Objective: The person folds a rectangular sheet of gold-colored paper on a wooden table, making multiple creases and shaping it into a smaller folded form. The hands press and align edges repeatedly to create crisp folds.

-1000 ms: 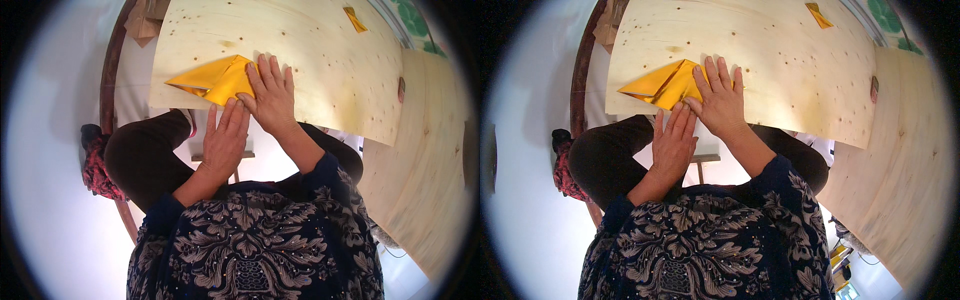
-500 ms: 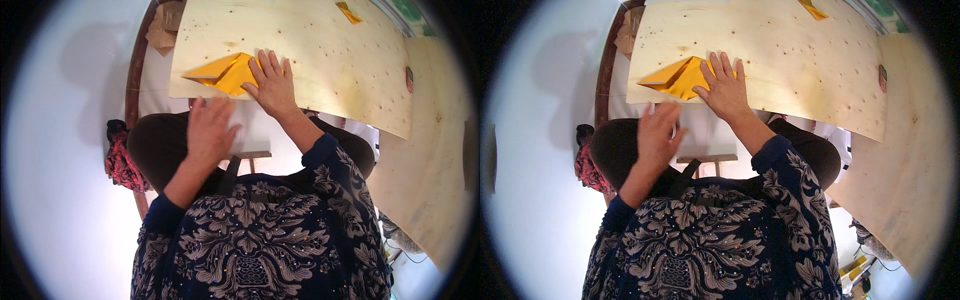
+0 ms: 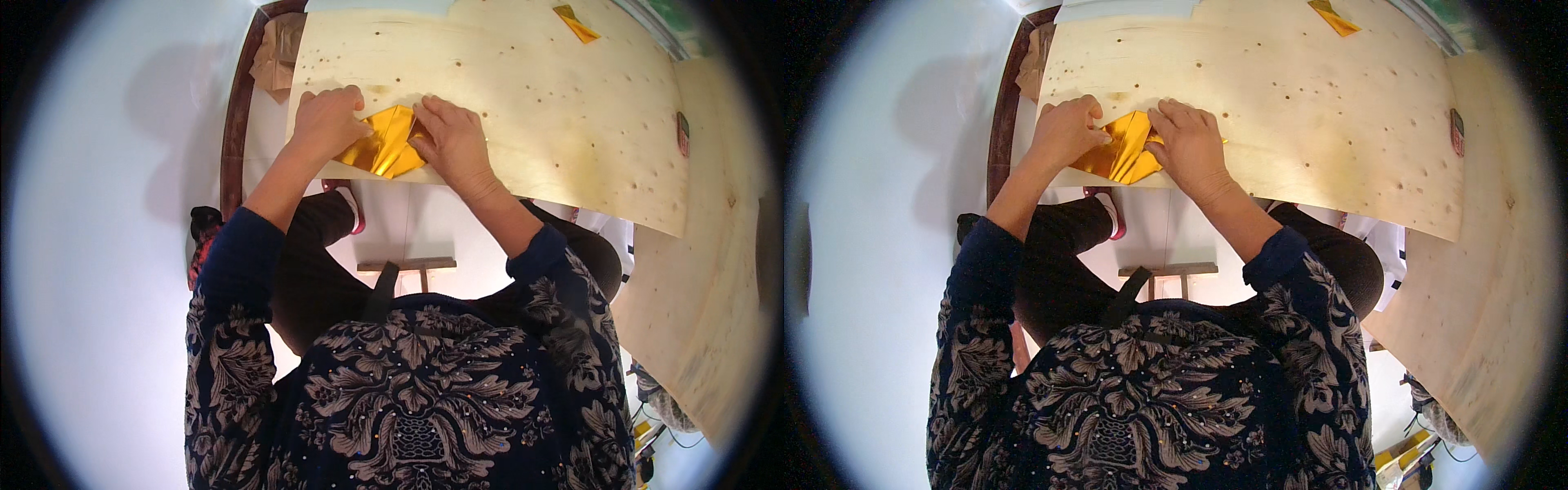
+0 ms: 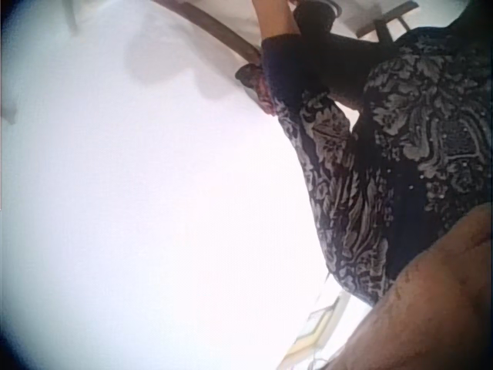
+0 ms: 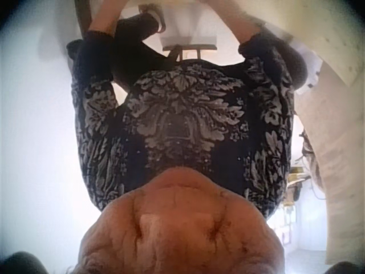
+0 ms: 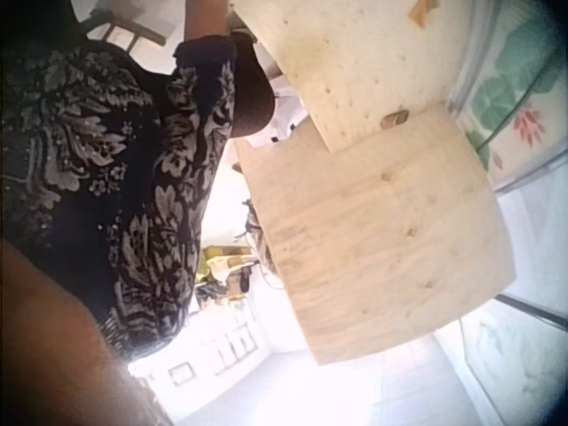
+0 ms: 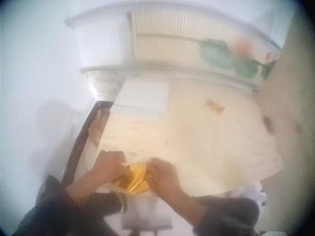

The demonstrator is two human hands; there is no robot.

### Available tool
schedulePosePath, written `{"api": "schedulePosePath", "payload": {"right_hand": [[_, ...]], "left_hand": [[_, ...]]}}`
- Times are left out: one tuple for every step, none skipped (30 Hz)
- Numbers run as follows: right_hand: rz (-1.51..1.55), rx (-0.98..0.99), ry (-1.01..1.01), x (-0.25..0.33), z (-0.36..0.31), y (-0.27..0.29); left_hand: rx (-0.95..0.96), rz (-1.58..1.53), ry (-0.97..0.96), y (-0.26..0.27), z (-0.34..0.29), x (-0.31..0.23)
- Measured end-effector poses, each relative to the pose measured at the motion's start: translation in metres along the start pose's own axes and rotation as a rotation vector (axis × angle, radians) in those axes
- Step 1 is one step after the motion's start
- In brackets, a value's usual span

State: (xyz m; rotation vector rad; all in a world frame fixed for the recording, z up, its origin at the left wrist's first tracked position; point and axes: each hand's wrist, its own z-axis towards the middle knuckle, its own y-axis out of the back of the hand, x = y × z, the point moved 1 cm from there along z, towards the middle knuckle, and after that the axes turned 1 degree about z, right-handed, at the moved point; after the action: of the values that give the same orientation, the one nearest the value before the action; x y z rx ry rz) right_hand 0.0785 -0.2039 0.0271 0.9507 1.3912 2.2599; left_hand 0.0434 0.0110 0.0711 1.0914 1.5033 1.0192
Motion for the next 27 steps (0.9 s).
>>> {"api": "schedulePosePath", "payload": {"right_hand": [[0.051,-0.013,-0.004,0.0,0.004,0.003],[0.025,0.021,-0.015,-0.001,0.008,0.006],[-0.004,0.045,-0.02,-0.001,0.012,0.009],[-0.028,0.057,-0.018,-0.001,0.015,0.012],[-0.046,0.105,-0.053,-0.002,0.018,0.013],[-0.062,0.138,-0.078,-0.002,0.02,0.014],[-0.073,0.142,-0.082,-0.003,0.022,0.015],[-0.058,0.142,-0.097,-0.004,0.023,0.015],[-0.044,0.157,-0.111,-0.005,0.024,0.015],[-0.028,0.157,-0.12,-0.007,0.024,0.014],[-0.02,0.168,-0.139,-0.009,0.024,0.014],[0.01,0.176,-0.152,-0.012,0.023,0.014],[0.033,0.192,-0.173,-0.016,0.023,0.015],[0.061,0.2,-0.189,-0.02,0.023,0.017],[0.153,0.267,-0.272,-0.024,0.022,0.018],[0.251,0.326,-0.35,-0.028,0.021,0.021],[0.351,0.382,-0.429,-0.031,0.02,0.025],[0.469,0.377,-0.448,-0.033,0.019,0.032],[0.442,0.24,-0.31,-0.031,0.019,0.039],[0.386,0.112,-0.207,-0.029,0.017,0.049],[0.295,0.04,-0.162,-0.025,0.017,0.057],[0.413,0.022,-0.156,-0.021,0.017,0.066],[0.279,-0.078,-0.065,-0.016,0.018,0.077],[0.143,-0.177,0.026,-0.012,0.018,0.088],[0.015,-0.304,0.148,-0.008,0.018,0.097],[-0.019,-0.414,0.203,-0.005,0.019,0.104],[-0.062,-0.469,0.244,-0.003,0.019,0.108]], "left_hand": [[0.021,0.018,0.001,0.001,0.001,-0.001],[0.016,0.033,-0.01,0.001,0.003,-0.002],[0.034,0.046,-0.008,0.001,0.006,-0.001],[0.071,0.05,-0.014,0.0,0.008,-0.001],[0.13,0.051,-0.006,-0.001,0.012,0.0],[0.169,0.039,-0.006,-0.002,0.015,0.001],[0.197,0.033,-0.013,-0.002,0.016,0.002],[0.205,0.014,-0.033,-0.002,0.018,0.002],[0.212,-0.013,-0.051,-0.002,0.019,0.002],[0.226,-0.089,-0.086,-0.001,0.018,0.002],[0.237,-0.172,-0.12,0.001,0.017,0.0],[0.253,-0.255,-0.141,0.003,0.015,-0.001],[0.283,-0.317,-0.175,0.006,0.013,-0.003],[0.239,-0.38,-0.195,0.009,0.009,-0.006],[0.213,-0.438,-0.203,0.013,0.005,-0.009],[0.203,-0.439,-0.201,0.019,0.004,-0.011],[0.215,-0.449,-0.202,0.024,0.002,-0.014],[0.195,-0.448,-0.217,0.03,-0.001,-0.017],[0.212,-0.451,-0.219,0.036,-0.002,-0.02],[0.227,-0.462,-0.227,0.041,-0.005,-0.024],[0.238,-0.473,-0.219,0.047,-0.006,-0.028],[0.187,-0.488,-0.185,0.051,-0.01,-0.031],[0.035,-0.453,-0.238,0.057,-0.013,-0.036],[-0.235,-0.291,-0.383,0.063,-0.015,-0.04],[-0.482,-0.112,-0.493,0.067,-0.018,-0.044],[-0.627,-0.001,-0.543,0.068,-0.02,-0.047],[-0.768,0.11,-0.594,0.066,-0.022,-0.049]]}}
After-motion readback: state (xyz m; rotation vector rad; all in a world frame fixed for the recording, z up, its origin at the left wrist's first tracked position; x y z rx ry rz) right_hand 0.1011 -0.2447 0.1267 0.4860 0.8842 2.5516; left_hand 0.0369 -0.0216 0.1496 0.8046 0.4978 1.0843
